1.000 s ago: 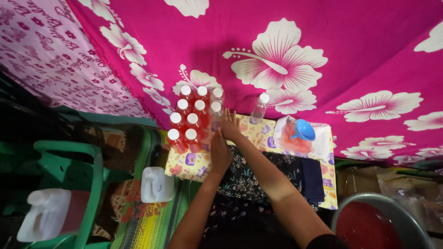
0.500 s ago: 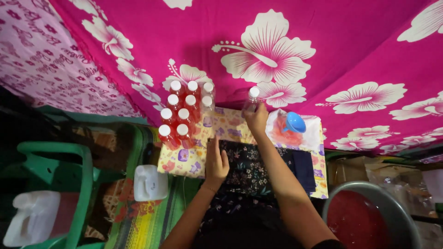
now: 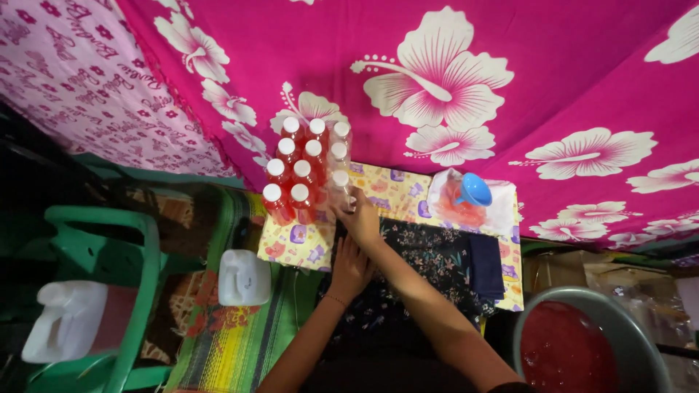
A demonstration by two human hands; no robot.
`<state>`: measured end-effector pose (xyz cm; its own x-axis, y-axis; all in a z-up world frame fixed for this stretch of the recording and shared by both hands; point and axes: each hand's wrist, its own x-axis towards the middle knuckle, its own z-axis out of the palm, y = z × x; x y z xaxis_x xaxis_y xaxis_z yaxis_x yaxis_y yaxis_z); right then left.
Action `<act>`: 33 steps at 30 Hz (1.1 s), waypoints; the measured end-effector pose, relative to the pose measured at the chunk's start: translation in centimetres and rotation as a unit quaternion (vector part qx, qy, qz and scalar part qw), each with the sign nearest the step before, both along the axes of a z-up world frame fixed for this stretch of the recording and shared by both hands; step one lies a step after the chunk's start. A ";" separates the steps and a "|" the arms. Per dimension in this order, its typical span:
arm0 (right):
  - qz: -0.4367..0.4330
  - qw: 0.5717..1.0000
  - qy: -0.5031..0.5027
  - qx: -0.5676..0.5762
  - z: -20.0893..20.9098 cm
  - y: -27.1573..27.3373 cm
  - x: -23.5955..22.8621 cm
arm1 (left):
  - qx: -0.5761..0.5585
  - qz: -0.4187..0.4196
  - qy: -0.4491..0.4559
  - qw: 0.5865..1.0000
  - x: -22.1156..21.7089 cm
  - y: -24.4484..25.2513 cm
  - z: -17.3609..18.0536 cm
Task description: The person fills small plastic bottles with a red liquid using a funnel and a measuring cup, then secures the caps by hand.
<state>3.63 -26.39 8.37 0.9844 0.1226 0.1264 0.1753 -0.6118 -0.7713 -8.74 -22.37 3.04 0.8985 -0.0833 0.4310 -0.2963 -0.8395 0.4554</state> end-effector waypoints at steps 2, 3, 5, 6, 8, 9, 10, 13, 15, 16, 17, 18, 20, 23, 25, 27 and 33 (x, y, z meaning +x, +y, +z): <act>0.007 1.000 0.015 -0.004 1.3 1.1 -0.1 | 0.033 0.011 0.010 0.999 0.0 -0.1 -0.5; 0.009 1.000 0.029 -0.007 2.0 1.5 -0.1 | 0.065 0.017 0.019 0.998 0.1 -0.1 -0.7; 0.005 0.999 0.040 -0.001 2.1 2.2 -0.1 | 0.070 0.016 0.054 0.996 0.1 -0.1 -0.5; 0.002 0.999 0.051 0.004 2.2 2.5 -0.1 | 0.074 0.017 0.089 0.993 0.1 -0.1 -0.5; 0.010 0.998 0.056 0.009 3.2 2.7 -0.8 | 0.082 0.006 0.091 0.992 0.0 0.0 0.3; 0.022 0.998 0.058 0.013 3.7 2.7 -1.0 | 0.089 0.001 0.091 0.992 0.1 -0.1 0.7; 0.019 0.998 0.057 0.013 3.9 2.3 -2.0 | 0.089 -0.003 0.090 0.992 0.2 0.1 0.6; 0.003 0.998 -0.065 0.016 4.8 -0.7 -5.2 | 0.090 0.004 0.062 0.994 0.1 0.2 0.4; -0.012 0.991 -0.131 -0.027 6.1 -4.9 -7.4 | 0.096 0.018 0.017 0.995 0.4 0.2 0.2; -0.022 0.991 -0.132 -0.028 5.0 -8.1 -7.6 | 0.097 0.009 0.015 0.995 1.1 0.6 1.4; -0.087 0.976 -0.182 -0.084 3.8 -11.3 -8.4 | 0.088 0.013 0.001 0.996 1.1 0.8 2.5; -0.149 0.952 -0.228 -0.141 2.5 -14.6 -9.5 | 0.078 0.018 -0.012 0.997 1.2 0.9 3.4; -0.192 0.943 -0.188 -0.197 1.2 -18.9 -10.9 | 0.095 0.005 -0.002 0.995 1.2 1.1 5.1; -0.196 0.930 -0.129 -0.284 -2.5 -24.5 -12.0 | 0.127 -0.001 0.032 0.991 1.3 0.9 5.5; -0.167 0.928 -0.110 -0.315 -3.6 -26.5 -12.3 | 0.145 -0.002 0.053 0.988 1.2 0.8 5.5; -0.144 0.921 -0.106 -0.345 -2.9 -26.6 -12.5 | 0.126 -0.001 0.093 0.988 1.1 0.9 5.9; -0.156 0.921 -0.094 -0.344 -2.8 -26.6 -12.5 | 0.143 -0.004 0.132 0.981 1.8 1.1 4.9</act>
<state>-8.82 -52.98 5.56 0.9539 -0.0483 0.2961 -0.0013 -0.9876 -0.1569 -6.97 -21.28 7.90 0.9744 -0.1749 0.1413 -0.2072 -0.9423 0.2628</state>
